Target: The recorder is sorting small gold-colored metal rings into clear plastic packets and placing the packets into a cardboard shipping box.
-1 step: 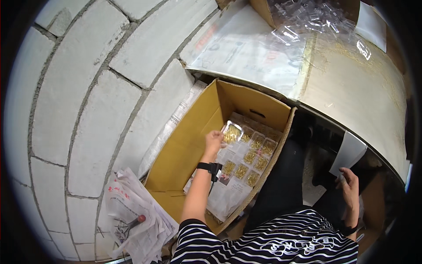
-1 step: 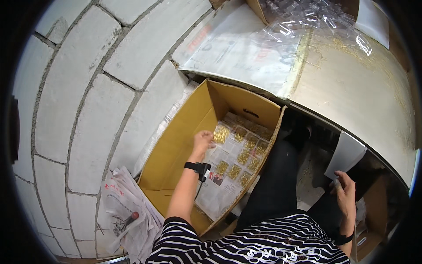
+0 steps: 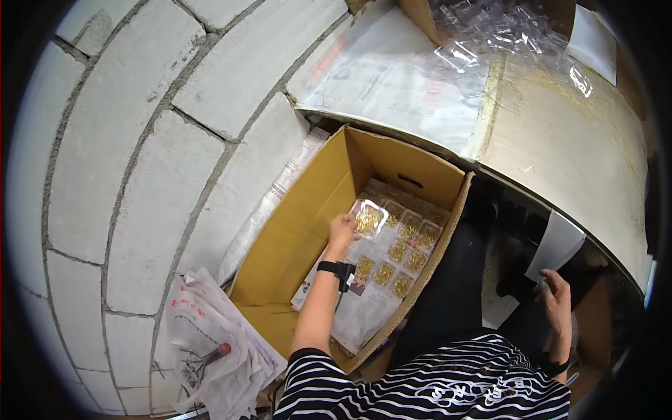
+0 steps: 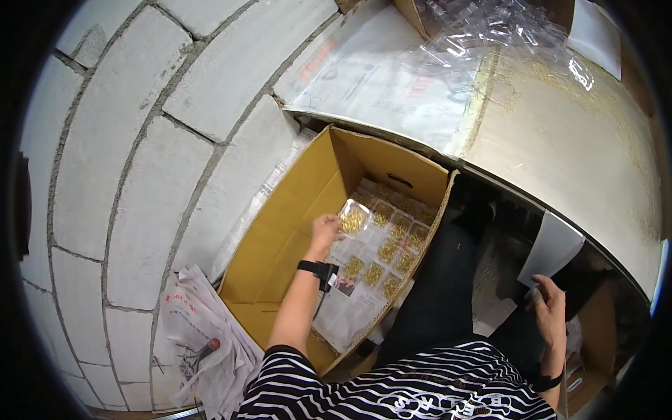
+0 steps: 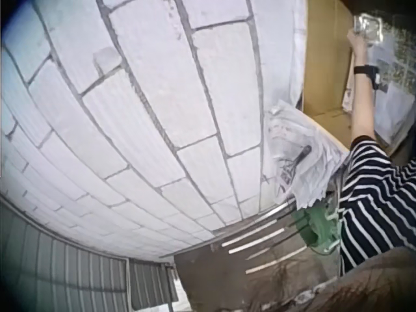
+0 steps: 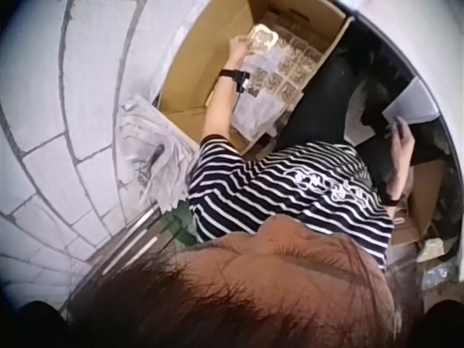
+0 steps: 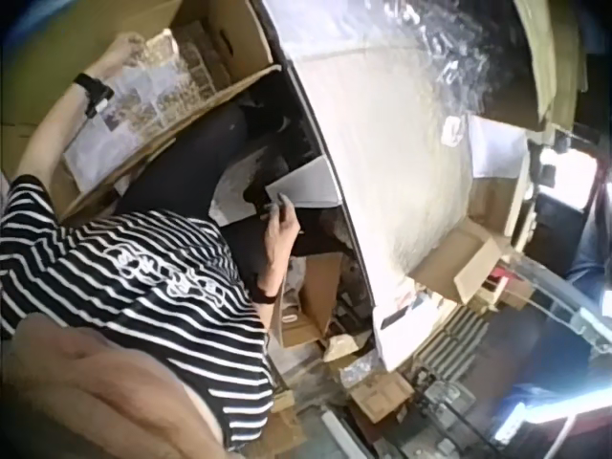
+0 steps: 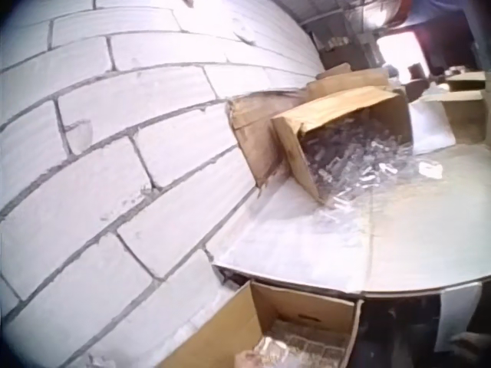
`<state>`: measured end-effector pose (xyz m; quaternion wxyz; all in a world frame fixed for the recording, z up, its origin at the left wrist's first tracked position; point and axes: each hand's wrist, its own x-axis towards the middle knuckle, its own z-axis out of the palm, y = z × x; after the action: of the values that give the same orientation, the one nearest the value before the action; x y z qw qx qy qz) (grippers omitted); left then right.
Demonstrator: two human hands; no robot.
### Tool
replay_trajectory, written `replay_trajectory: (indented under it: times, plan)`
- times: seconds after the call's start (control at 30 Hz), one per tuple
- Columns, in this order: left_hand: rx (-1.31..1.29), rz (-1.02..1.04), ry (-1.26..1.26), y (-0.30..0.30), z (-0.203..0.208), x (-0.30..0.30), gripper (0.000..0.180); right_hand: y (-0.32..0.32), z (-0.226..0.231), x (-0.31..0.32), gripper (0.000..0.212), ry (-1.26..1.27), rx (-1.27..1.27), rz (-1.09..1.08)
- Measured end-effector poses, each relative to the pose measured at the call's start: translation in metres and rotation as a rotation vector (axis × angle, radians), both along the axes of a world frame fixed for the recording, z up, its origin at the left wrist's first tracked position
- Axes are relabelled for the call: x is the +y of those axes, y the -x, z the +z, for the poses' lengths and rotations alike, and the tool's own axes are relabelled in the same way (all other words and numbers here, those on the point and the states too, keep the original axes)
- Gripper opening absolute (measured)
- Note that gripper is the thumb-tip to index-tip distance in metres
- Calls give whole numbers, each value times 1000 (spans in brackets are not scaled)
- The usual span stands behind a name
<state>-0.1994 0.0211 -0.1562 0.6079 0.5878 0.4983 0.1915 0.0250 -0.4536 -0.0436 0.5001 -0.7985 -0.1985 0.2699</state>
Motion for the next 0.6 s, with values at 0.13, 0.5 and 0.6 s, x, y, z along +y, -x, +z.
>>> replay_trajectory:
  times: [0.13, 0.5, 0.6]
  plan:
    - [87, 48, 51, 5, -91, -6, 8, 5, 2, 13, 28, 158, -107, 148]
    - [427, -28, -525, 35, -142, -6, 17, 18, 8, 53, 28, 460, -343, 454]
    - [297, 74, -492, 72, -125, 2, 19, 18, 1, 55, 28, 476, -374, 480]
